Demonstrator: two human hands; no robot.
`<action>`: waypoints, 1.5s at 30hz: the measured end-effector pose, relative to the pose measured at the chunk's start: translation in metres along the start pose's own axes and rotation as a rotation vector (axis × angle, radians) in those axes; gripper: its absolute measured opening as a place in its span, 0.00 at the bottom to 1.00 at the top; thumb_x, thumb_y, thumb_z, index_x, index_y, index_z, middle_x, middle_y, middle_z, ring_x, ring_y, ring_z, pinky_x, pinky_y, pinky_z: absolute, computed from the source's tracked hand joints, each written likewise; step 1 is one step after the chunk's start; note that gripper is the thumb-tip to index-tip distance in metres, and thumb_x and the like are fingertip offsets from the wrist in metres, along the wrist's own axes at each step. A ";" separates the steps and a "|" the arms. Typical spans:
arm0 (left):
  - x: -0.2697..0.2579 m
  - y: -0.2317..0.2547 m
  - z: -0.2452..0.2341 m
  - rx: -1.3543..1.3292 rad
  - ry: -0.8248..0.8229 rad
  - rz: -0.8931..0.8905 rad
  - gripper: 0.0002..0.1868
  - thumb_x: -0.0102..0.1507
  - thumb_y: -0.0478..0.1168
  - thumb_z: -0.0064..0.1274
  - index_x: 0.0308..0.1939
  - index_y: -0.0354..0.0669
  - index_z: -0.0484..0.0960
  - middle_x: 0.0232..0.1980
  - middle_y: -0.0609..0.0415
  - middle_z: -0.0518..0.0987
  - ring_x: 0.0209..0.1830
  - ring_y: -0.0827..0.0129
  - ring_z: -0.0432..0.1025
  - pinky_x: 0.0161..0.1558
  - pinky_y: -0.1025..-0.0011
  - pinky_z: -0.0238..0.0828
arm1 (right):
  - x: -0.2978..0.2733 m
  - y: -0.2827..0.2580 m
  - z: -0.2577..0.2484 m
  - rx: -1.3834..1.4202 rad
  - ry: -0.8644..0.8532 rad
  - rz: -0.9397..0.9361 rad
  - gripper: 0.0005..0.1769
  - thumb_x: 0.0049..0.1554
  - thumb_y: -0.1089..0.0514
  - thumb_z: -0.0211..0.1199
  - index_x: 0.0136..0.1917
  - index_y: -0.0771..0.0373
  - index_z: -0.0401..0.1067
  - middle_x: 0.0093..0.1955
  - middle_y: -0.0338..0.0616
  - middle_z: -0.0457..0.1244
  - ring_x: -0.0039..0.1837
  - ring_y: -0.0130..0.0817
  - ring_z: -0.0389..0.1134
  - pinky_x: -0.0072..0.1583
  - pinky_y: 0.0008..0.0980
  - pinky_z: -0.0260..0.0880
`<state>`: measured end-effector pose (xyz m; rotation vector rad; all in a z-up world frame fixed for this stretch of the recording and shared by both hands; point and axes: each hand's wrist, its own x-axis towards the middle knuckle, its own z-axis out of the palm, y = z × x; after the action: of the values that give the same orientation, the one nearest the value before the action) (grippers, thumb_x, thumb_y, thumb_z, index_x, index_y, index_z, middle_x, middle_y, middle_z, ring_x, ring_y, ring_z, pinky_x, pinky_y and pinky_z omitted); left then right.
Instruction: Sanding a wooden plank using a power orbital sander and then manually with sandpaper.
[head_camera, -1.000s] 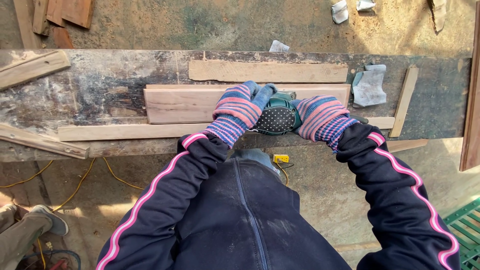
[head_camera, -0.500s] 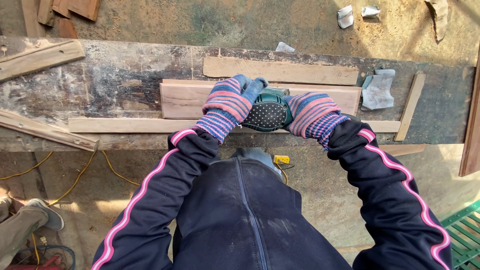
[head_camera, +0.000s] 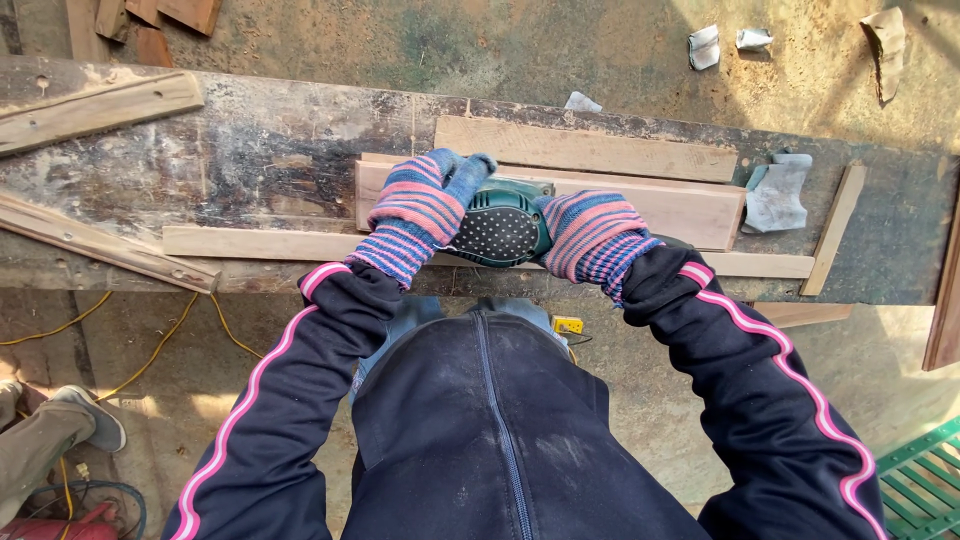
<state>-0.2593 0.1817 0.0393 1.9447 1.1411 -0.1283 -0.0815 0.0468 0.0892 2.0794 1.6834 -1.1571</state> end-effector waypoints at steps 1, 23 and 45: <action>0.000 -0.002 -0.003 -0.001 0.002 -0.001 0.32 0.63 0.68 0.48 0.41 0.43 0.87 0.39 0.36 0.82 0.40 0.42 0.77 0.44 0.52 0.73 | 0.001 -0.003 0.000 -0.002 0.000 -0.001 0.15 0.47 0.52 0.64 0.47 0.59 0.75 0.37 0.57 0.69 0.43 0.58 0.72 0.44 0.51 0.72; 0.010 -0.062 -0.065 0.080 0.035 0.080 0.30 0.66 0.66 0.48 0.41 0.42 0.86 0.40 0.37 0.82 0.38 0.45 0.77 0.43 0.57 0.73 | 0.034 -0.069 -0.009 0.057 0.071 -0.044 0.16 0.49 0.51 0.63 0.48 0.63 0.75 0.40 0.58 0.69 0.47 0.56 0.73 0.48 0.51 0.73; 0.174 -0.384 -0.200 -0.154 -0.068 -0.143 0.20 0.71 0.52 0.47 0.55 0.42 0.83 0.52 0.48 0.83 0.45 0.62 0.76 0.47 0.63 0.71 | 0.062 -0.135 -0.011 0.346 0.295 -0.308 0.16 0.41 0.53 0.70 0.43 0.61 0.79 0.42 0.54 0.71 0.47 0.50 0.75 0.48 0.47 0.75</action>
<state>-0.5110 0.5238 -0.1537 1.7116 1.2087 -0.1765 -0.1968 0.1408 0.0935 2.3492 2.1297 -1.3705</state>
